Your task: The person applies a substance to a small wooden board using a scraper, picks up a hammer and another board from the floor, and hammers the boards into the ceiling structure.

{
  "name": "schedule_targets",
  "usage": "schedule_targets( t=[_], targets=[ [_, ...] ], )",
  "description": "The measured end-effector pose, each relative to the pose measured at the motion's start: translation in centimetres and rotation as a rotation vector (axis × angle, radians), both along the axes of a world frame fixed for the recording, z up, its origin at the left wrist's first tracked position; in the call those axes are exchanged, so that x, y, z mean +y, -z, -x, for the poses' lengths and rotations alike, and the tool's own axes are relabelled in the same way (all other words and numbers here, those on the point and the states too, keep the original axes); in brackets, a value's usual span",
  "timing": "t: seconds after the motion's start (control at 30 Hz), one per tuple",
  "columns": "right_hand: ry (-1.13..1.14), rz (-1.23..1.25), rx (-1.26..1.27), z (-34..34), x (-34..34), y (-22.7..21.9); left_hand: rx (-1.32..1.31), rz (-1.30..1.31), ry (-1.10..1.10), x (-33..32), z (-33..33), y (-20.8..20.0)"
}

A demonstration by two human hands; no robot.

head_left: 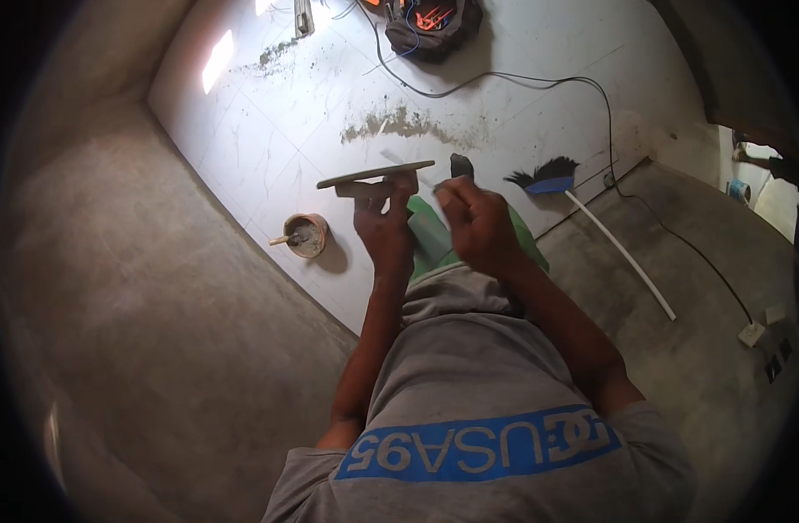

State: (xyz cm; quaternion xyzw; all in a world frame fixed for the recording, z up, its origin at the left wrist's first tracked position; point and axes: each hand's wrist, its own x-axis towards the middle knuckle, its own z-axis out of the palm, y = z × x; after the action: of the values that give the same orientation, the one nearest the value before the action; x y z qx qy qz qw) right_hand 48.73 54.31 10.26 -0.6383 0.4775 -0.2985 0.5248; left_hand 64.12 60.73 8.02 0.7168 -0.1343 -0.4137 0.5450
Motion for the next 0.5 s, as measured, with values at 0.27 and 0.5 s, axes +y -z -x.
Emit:
schedule_targets(
  t=[0.27,0.5],
  targets=[
    [0.177,-0.354,-0.081,3.8,-1.0,1.9,0.507,0.061,0.032,0.3,-2.6,-0.5],
    [0.372,-0.444,-0.154,6.4,-2.2,2.0,0.409,0.123,0.159,1.7,-5.1,0.2]
  ],
)
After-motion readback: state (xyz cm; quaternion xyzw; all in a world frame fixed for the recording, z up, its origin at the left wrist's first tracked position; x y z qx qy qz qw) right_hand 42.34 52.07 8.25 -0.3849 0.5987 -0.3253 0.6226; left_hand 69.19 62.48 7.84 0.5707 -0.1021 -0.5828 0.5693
